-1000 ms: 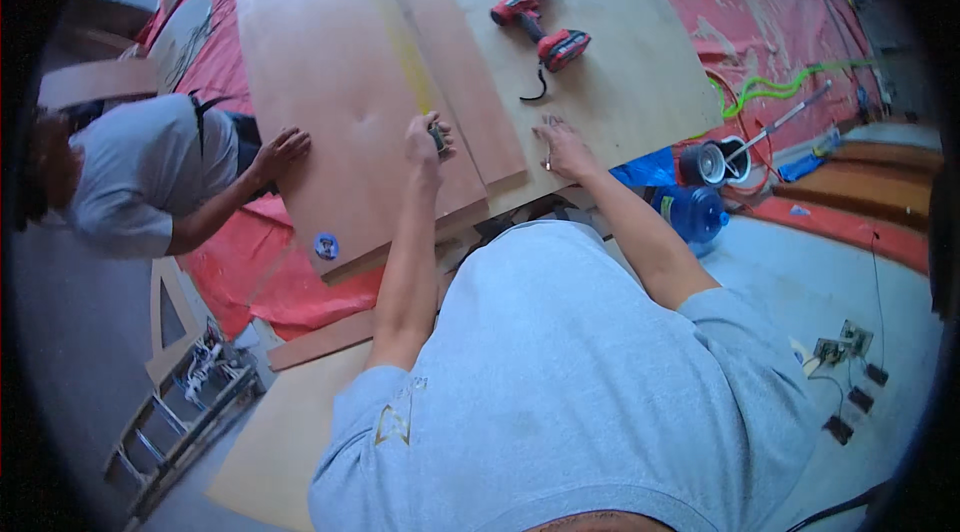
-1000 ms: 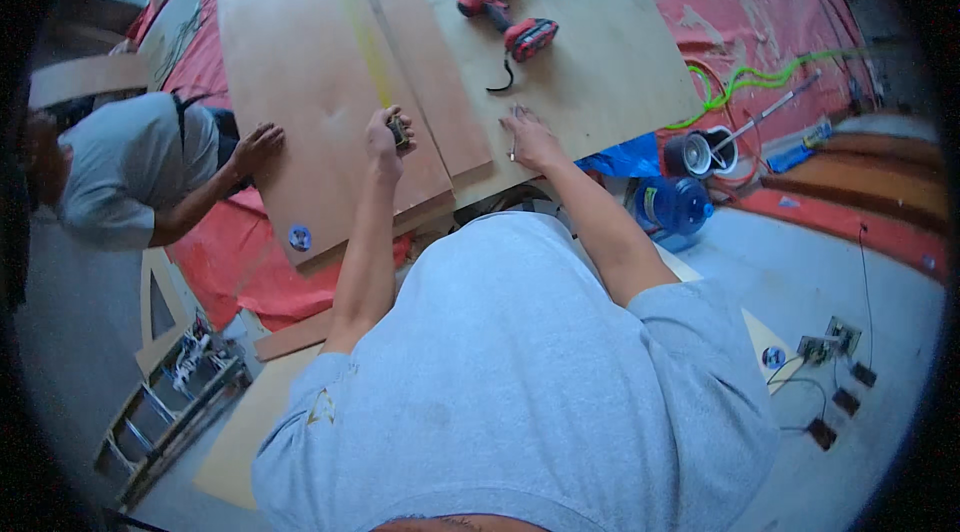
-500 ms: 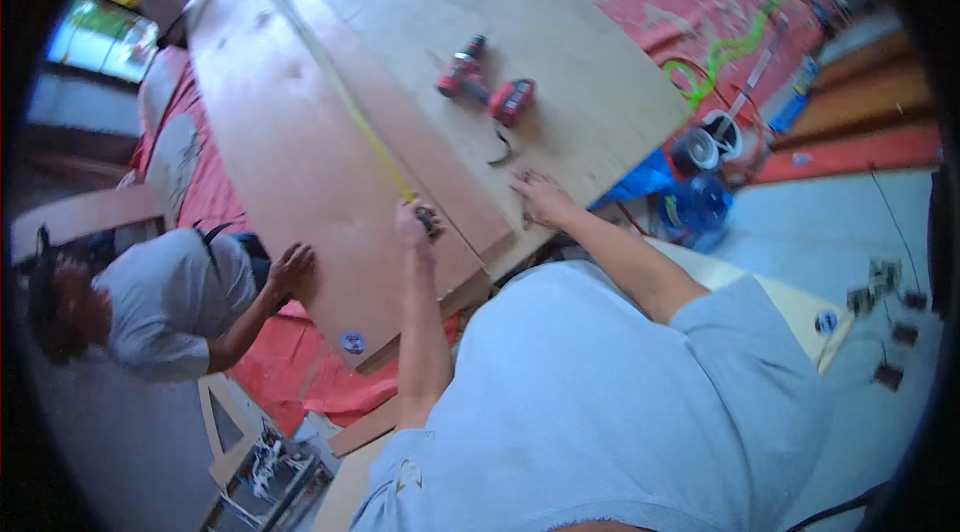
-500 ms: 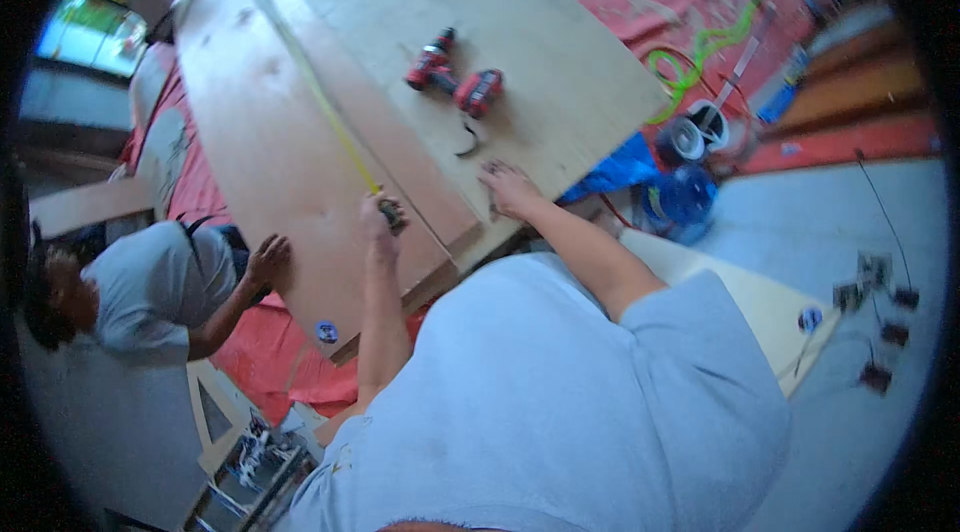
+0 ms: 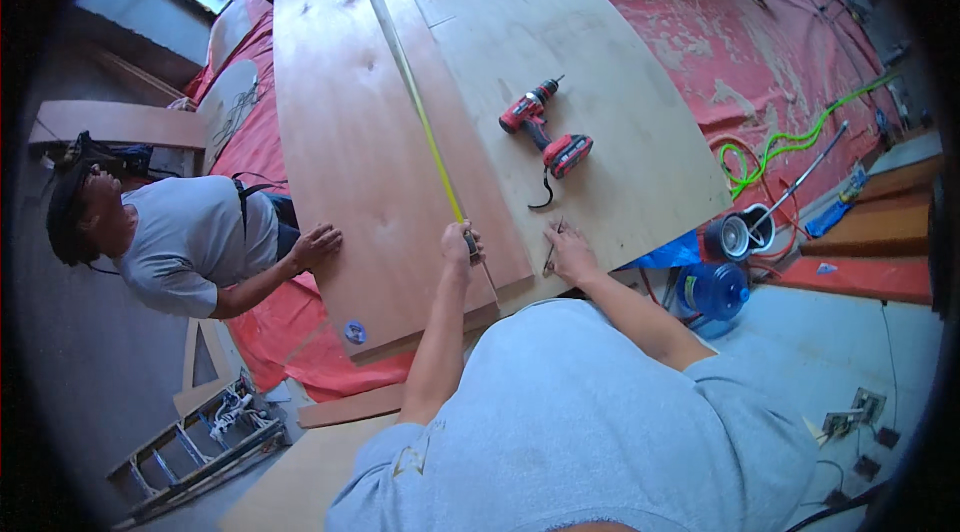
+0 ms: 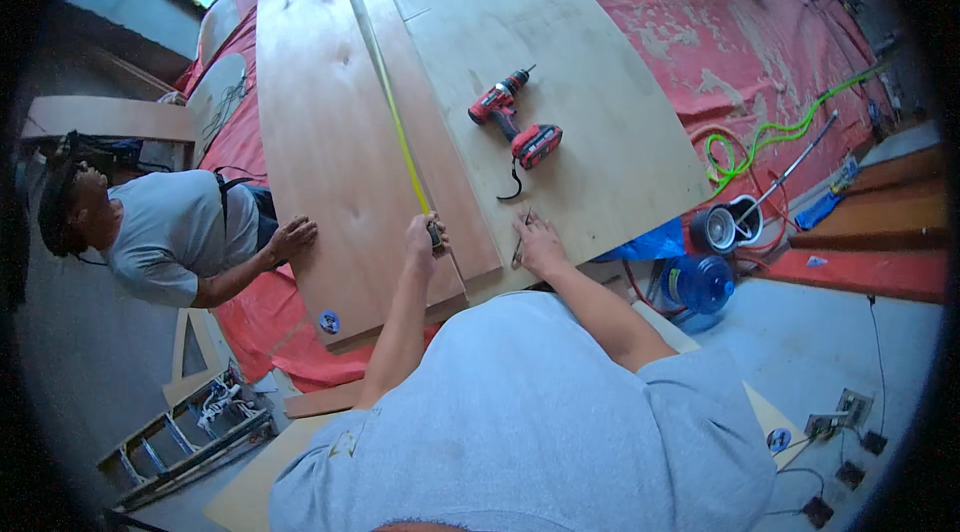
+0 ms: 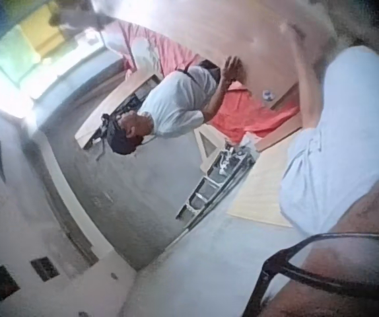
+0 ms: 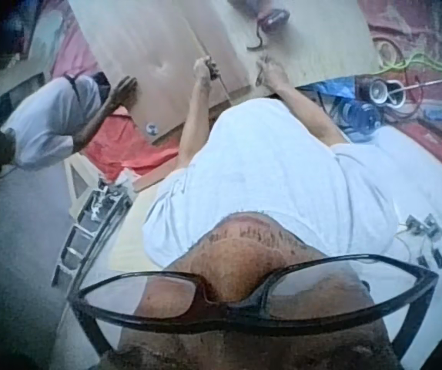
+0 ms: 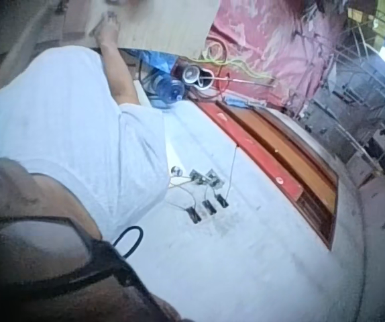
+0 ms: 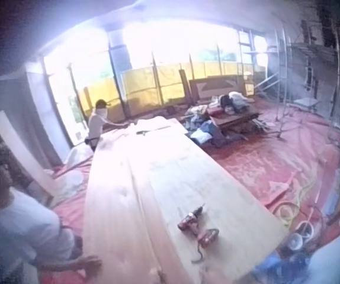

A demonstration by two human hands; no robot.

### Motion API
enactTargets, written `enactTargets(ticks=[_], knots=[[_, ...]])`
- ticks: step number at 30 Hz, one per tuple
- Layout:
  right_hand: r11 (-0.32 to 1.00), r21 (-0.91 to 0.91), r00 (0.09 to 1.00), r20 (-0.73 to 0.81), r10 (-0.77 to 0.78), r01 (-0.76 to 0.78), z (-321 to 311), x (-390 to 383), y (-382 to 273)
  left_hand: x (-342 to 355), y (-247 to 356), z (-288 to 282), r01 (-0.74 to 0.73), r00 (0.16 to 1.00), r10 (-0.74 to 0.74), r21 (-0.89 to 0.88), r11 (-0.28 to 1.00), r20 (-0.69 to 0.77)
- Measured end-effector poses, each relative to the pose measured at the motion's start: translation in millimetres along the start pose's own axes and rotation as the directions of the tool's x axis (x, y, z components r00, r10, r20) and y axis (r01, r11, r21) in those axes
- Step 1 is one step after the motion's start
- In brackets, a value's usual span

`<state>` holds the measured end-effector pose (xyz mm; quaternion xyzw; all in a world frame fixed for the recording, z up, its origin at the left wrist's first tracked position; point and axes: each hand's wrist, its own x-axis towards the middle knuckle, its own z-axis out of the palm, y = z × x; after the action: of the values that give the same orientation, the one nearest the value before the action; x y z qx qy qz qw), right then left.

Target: The person uses a tape measure and a pencil to mark measurements on a wooden panel, then picks up a power drill and points it at the markings while talking to another person.

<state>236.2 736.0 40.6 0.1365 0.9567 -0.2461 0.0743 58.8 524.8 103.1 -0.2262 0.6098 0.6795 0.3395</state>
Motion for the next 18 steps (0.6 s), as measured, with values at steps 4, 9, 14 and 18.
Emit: enactTargets(ticks=[4,9,14,18], knots=[[1.0,-0.009,0.999,0.039,-0.011,0.011,-4.9,-0.3,3.8,-7.0,-11.0,5.6,0.022,0.999,-0.021,0.047,0.999,-0.028],[0.998,-0.026,0.998,0.011,-0.063,0.063,-5.9,-0.9,4.2,-13.4,-28.0,6.0,0.047,0.999,-0.045,0.038,0.998,-0.03],[0.992,-0.066,0.994,-0.014,-0.105,0.104,3.1,2.0,16.3,-29.7,-43.4,12.8,0.034,0.999,-0.03,0.089,0.995,-0.044],[0.98,-0.131,0.985,-0.068,-0.156,0.147,16.3,7.2,31.4,-46.1,-53.3,22.2,-0.127,0.992,0.125,0.085,0.988,0.026]])
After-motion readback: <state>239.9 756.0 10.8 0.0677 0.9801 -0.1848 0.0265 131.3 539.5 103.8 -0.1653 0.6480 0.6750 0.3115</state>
